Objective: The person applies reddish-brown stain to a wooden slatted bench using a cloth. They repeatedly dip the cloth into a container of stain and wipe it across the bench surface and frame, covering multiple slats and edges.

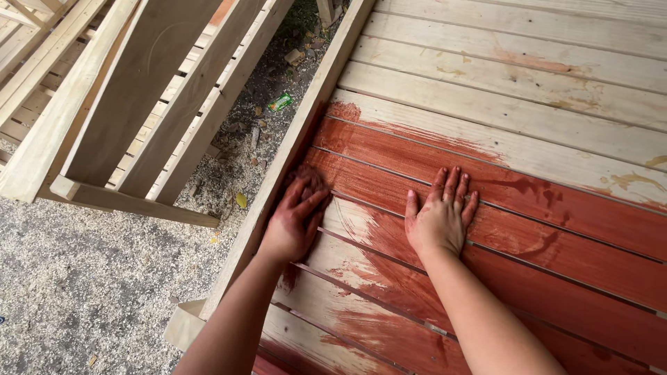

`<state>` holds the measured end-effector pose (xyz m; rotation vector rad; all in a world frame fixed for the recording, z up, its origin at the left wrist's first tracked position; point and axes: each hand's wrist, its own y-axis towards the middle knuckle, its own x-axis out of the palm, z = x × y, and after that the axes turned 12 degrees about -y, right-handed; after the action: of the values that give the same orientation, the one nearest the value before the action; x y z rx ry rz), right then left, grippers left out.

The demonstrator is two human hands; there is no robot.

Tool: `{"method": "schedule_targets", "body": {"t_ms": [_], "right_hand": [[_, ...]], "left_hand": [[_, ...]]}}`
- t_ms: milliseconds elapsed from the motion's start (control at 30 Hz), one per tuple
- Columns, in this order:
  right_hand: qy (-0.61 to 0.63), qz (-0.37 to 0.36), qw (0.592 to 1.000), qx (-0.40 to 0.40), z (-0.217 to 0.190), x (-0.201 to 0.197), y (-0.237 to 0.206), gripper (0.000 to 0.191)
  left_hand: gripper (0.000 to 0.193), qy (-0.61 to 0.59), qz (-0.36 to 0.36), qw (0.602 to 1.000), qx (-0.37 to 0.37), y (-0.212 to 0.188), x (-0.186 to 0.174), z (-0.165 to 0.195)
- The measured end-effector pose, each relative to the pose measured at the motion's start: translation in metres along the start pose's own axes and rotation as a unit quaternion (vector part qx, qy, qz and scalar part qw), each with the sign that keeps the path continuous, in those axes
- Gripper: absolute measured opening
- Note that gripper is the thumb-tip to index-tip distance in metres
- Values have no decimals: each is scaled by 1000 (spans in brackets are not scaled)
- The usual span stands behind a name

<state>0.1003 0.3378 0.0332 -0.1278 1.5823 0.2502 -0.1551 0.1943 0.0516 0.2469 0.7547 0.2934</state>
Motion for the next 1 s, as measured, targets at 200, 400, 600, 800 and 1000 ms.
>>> {"method": "schedule_targets", "body": {"t_ms": [200,400,600,800,1000], "right_hand": [[258,129,957,-47,28,13,-9,64],[480,119,869,-4,82,6,-24,53],[425,188,885,-6,148,-14,-19,47],[531,157,832,44,165,-21,-11,48],[446,175,877,19,142,-1,-17,42]], "left_hand": [[39,0,96,994,-45,68,31,-12],[45,-88,88,992,-34,55,119,67],[52,-160,-169,968,-98,26,262,232],[45,-20,-188,982,16,-2,229,202],[80,92,-44,988,-117,-19,51,51]]}}
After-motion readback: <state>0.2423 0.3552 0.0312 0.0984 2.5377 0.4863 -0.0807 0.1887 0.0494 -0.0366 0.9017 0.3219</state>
